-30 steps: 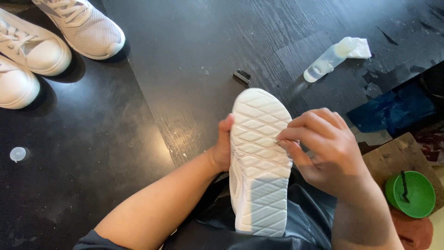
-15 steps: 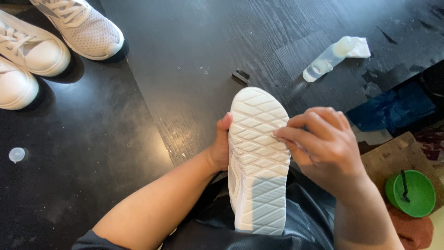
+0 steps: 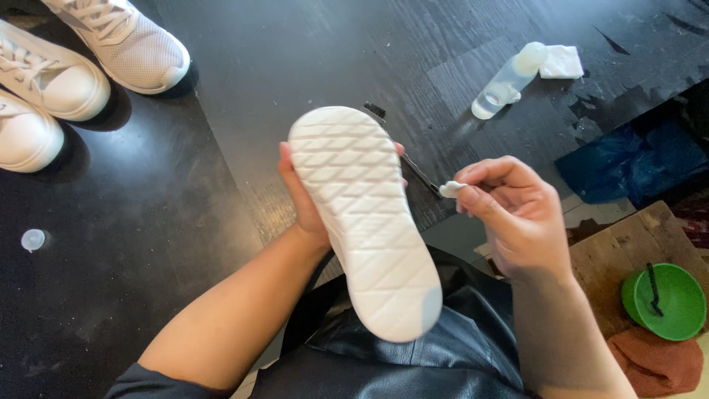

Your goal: Cleaning shoe soles with a brush and liquid, then inserting insoles into sneakers.

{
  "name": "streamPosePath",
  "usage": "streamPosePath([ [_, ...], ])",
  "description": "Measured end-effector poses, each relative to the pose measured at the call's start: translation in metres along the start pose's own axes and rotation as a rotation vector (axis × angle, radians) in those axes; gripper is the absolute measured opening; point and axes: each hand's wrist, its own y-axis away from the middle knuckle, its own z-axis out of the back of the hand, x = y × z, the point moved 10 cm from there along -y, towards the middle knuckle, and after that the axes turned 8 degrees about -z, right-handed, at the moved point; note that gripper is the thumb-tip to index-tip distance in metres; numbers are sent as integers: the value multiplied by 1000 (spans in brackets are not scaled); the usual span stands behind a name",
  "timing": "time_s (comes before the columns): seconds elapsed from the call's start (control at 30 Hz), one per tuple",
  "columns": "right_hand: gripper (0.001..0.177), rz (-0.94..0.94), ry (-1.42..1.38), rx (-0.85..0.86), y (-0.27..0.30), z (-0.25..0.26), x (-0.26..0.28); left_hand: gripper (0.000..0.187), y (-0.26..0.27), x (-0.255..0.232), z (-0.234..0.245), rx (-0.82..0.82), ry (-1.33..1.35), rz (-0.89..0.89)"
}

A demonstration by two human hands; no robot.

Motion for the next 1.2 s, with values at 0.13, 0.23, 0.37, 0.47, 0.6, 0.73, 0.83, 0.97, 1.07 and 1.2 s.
streamPosePath([
  [0.13,13,-74,-173,41,0,0,-17,102,-5,-13,4,13,29,-86],
  [0.23,10,-27,-166,97,3,-3,-9,99,-4,-23,1,-25,-80,-191],
  [0.37,11,109,-195,20,-9,16,15,101,-10,-23,4,-94,-114,-245],
  [0.47,11,224,-262,-67,-29,41,24,102,-24,-14,3,-116,-123,-237],
  [0.6,10,157,-482,-175,-71,80,13,104,-61,9,0,-168,-128,-234],
  [0.73,6,79,-613,-174,-96,91,14,106,-93,36,-11,-187,-122,-241],
  [0.83,6,65,-593,-183,-112,93,13,108,-107,49,-10,-226,-117,-242],
  [0.97,10,508,118,-406,-109,101,53,109,-116,62,1,-298,-102,-239],
  [1.07,12,744,542,-434,-105,80,57,110,-121,65,3,-311,-96,-239],
  [1.2,13,805,601,-413,-109,82,43,110,-118,67,11,-330,-103,-231],
])
